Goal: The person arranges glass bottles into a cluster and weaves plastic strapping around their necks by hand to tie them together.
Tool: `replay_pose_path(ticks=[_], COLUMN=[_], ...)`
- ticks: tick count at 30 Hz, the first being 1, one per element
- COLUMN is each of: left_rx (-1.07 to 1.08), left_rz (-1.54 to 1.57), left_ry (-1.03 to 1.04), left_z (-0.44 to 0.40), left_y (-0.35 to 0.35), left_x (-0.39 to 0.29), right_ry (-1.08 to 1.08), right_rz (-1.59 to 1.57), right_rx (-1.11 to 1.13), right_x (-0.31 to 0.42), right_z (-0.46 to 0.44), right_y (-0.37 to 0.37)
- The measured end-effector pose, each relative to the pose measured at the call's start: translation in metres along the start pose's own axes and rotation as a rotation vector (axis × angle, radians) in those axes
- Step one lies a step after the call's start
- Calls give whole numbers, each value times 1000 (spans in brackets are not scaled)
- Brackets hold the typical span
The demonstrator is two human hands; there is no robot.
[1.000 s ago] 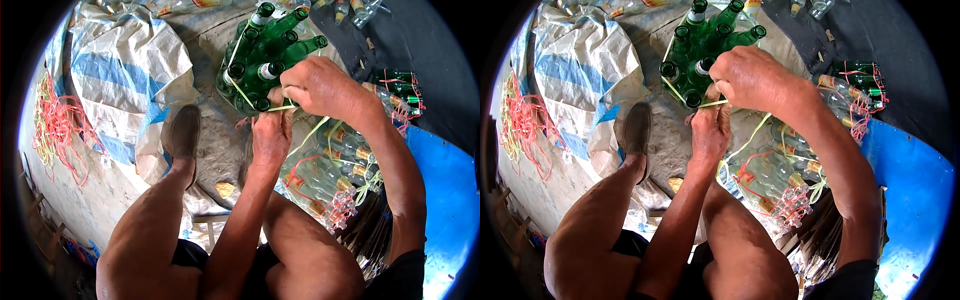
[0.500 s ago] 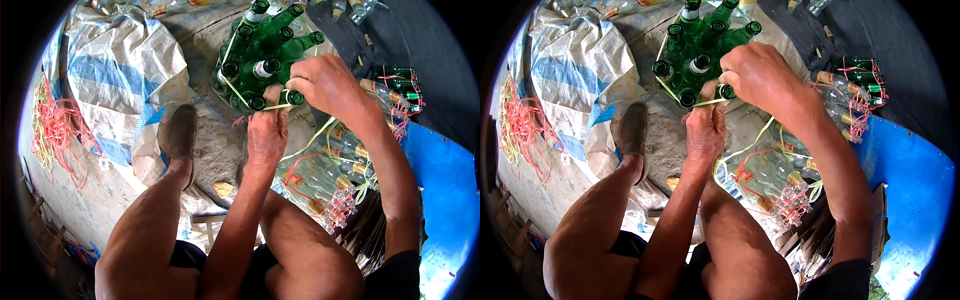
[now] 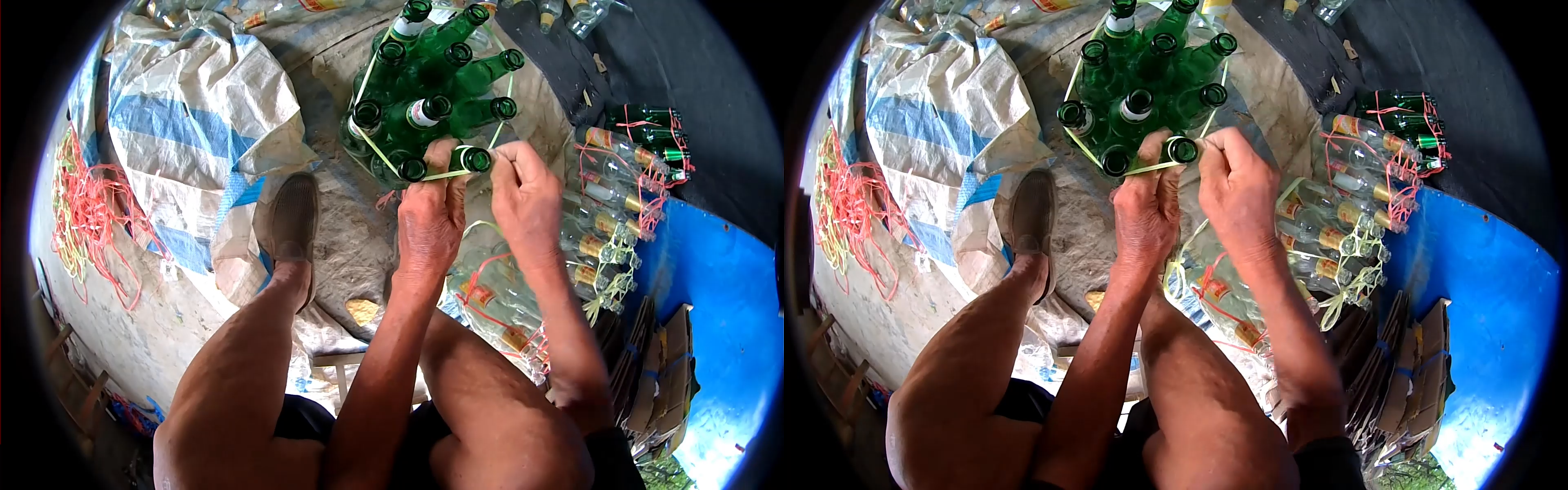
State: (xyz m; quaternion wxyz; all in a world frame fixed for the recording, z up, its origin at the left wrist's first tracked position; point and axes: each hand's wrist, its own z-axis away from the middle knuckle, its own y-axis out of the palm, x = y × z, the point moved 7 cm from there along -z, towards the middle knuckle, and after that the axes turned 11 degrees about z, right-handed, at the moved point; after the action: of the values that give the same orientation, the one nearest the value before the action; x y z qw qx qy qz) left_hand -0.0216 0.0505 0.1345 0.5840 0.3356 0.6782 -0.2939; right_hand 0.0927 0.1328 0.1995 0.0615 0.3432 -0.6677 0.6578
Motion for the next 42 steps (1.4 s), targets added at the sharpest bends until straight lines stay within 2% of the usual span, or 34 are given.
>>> replay_pose_path(ticks=[1, 4, 12, 18, 22, 25, 28, 29, 32, 33, 36, 40, 42], left_rx=[3, 20, 66, 66, 52, -50, -114, -142, -49, -16, 26, 177, 189], left_rz=[4, 11, -50, -70, -107, -41, 92, 110, 272, 336, 557, 540, 539], left_ry=[-8, -26, -164, -115, -38, -114, -94, -152, -253, -414, -498, -615, -608], left_z=[0, 0, 5, 10, 15, 24, 27, 29, 30, 27, 28, 29, 29], left_y=[0, 0, -1, -3, -6, -14, -22, -24, -21, -19, -14, -13, -13], left_x=[-1, -1, 4, 5, -1, -2, -4, -3, 0, -3, 8, 11, 12], right_ry=[38, 186, 84, 9, 30, 44, 44, 55, 139, 143, 98, 223, 263], right_rz=[-47, -80, -101, -64, -63, -104, -136, -132, -230, -193, -197, -337, -412], right_rx=[-52, -18, -110, -153, -105, -71, -32, -13, 51, 86, 91, 194, 243], right_x=[-1, -5, 9, 17, 16, 19, 19, 21, 14, 12, 12, 4, 0], right_z=[8, 25, 45, 54, 63, 67, 72, 73, 80, 83, 91, 112, 121], right_y=[4, 8, 17, 18, 21, 23, 26, 24, 24, 24, 27, 42, 49])
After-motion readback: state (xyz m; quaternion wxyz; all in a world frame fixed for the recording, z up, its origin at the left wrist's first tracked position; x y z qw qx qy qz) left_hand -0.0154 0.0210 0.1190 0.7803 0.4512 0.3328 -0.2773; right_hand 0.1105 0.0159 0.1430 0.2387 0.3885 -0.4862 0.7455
